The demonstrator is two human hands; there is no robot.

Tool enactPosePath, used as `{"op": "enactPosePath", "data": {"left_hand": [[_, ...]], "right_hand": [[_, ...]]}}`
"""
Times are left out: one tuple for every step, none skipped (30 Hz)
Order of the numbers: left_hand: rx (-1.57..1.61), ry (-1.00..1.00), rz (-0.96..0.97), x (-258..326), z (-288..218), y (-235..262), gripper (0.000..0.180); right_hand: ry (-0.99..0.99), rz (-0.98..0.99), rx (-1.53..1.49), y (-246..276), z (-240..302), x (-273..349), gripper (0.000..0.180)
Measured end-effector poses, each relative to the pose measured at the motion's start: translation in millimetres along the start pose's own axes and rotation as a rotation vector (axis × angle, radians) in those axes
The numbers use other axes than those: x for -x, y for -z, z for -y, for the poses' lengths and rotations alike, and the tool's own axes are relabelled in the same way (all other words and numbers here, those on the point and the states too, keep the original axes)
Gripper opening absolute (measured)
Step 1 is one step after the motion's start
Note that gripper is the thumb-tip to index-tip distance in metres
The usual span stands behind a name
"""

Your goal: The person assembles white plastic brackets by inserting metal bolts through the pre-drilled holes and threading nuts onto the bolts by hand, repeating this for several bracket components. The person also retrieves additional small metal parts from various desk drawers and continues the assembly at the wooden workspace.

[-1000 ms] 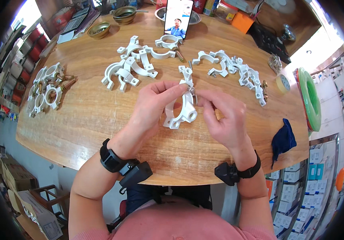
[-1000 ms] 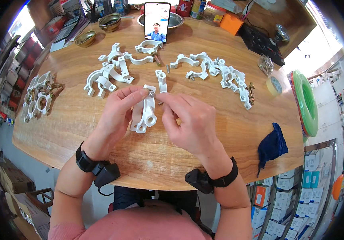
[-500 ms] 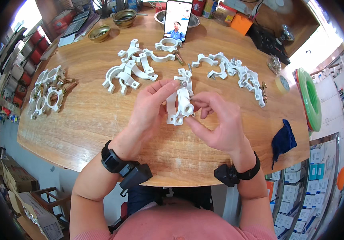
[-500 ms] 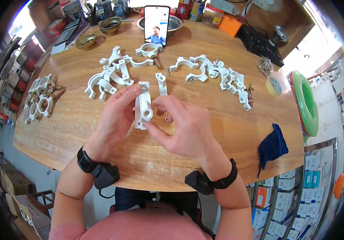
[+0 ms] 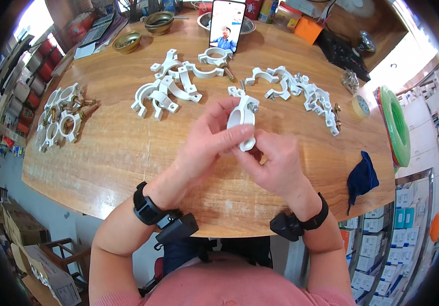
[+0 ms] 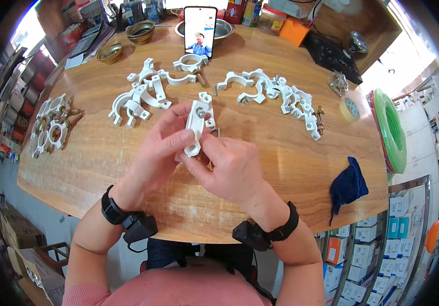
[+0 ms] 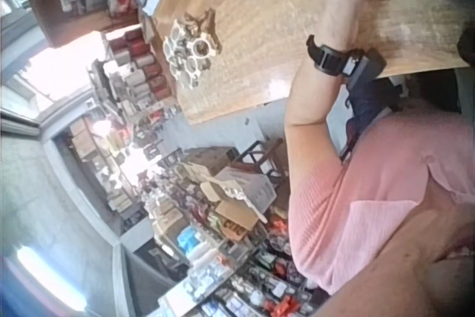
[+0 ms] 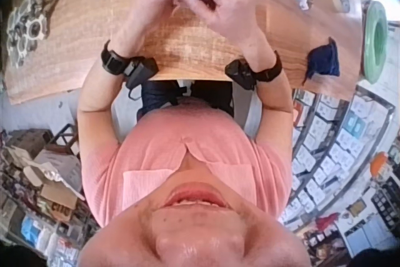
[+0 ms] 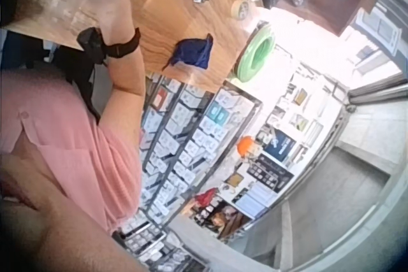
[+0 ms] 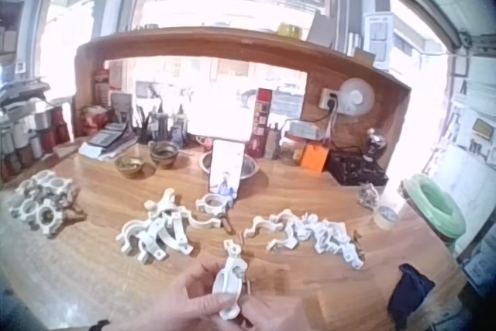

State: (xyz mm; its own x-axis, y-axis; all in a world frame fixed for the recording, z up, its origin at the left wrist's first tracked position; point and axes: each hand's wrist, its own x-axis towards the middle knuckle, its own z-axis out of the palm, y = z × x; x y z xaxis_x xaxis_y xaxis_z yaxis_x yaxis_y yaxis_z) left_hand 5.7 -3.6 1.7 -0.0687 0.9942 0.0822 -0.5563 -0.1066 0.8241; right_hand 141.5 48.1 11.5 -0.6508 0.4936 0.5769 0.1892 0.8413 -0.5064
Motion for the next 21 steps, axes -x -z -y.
{"op": "enactPosePath", "data": {"left_hand": [[-0.037, 0.021, 0.041, 0, -2, -1, 0.054], [-0.023, 0.056, 0.042, 1, -5, -3, 0.062], [-0.03, 0.046, 0.048, 1, -5, -2, 0.062], [-0.033, 0.065, 0.069, 1, -5, 1, 0.063], [-0.037, 0.084, 0.09, 1, -5, 1, 0.065], [-0.036, 0.057, 0.086, 2, -4, -2, 0.069], [-0.038, 0.057, 0.085, 3, -6, -3, 0.069], [-0.051, 0.06, 0.095, 3, -7, -4, 0.069], [-0.066, 0.059, 0.105, 2, -10, -3, 0.07], [-0.068, 0.058, 0.102, 0, -10, 0, 0.07], [-0.102, 0.023, 0.088, -3, -9, 4, 0.07], [-0.128, -0.002, 0.075, -4, -7, 4, 0.07], [-0.121, 0.01, 0.073, -4, -7, 4, 0.07], [-0.128, 0.018, 0.047, -4, -9, 3, 0.066], [-0.138, 0.02, 0.024, -5, -11, 3, 0.062], [-0.158, 0.002, 0.011, -4, -9, 4, 0.063], [-0.151, 0.009, 0.01, -3, -7, 5, 0.063], [-0.169, 0.0, 0.021, -3, -7, 3, 0.063], [-0.187, -0.01, 0.031, -3, -7, 1, 0.064], [-0.187, -0.009, 0.036, -3, -8, -2, 0.064], [-0.172, 0.029, 0.027, -3, -10, -2, 0.064]], "right_hand": [[0.004, -0.005, 0.003, 0, -1, 1, 0.021], [0.0, -0.006, 0.005, 0, -1, 2, 0.021], [0.002, -0.008, 0.008, 0, -1, 2, 0.02], [0.011, -0.016, 0.011, 1, 0, 1, 0.02], [0.024, -0.019, 0.027, 2, 1, 1, 0.02], [0.028, -0.017, 0.038, 3, 2, 3, 0.019], [0.027, -0.018, 0.037, 4, 2, 3, 0.019], [0.047, 0.002, 0.03, 4, 2, 4, 0.016], [0.07, 0.021, 0.022, 5, 1, 2, 0.014], [0.071, 0.021, 0.018, 8, -1, 0, 0.014], [0.089, 0.023, 0.015, 13, -4, -1, 0.011], [0.096, 0.03, 0.013, 17, -5, -1, 0.011], [0.084, 0.035, 0.011, 18, -5, -3, 0.011], [0.044, -0.07, -0.04, 18, -5, -5, 0.013], [0.01, -0.177, -0.089, 19, -4, -8, 0.017], [0.001, -0.135, -0.067, 19, -3, -9, 0.026], [-0.007, -0.131, -0.066, 16, -4, -8, 0.026], [0.002, -0.127, -0.071, 14, -6, -8, 0.028], [0.012, -0.124, -0.077, 14, -8, -7, 0.031], [0.011, -0.127, -0.073, 15, -10, -6, 0.031], [-0.005, -0.146, -0.078, 13, -12, -5, 0.031]]}}
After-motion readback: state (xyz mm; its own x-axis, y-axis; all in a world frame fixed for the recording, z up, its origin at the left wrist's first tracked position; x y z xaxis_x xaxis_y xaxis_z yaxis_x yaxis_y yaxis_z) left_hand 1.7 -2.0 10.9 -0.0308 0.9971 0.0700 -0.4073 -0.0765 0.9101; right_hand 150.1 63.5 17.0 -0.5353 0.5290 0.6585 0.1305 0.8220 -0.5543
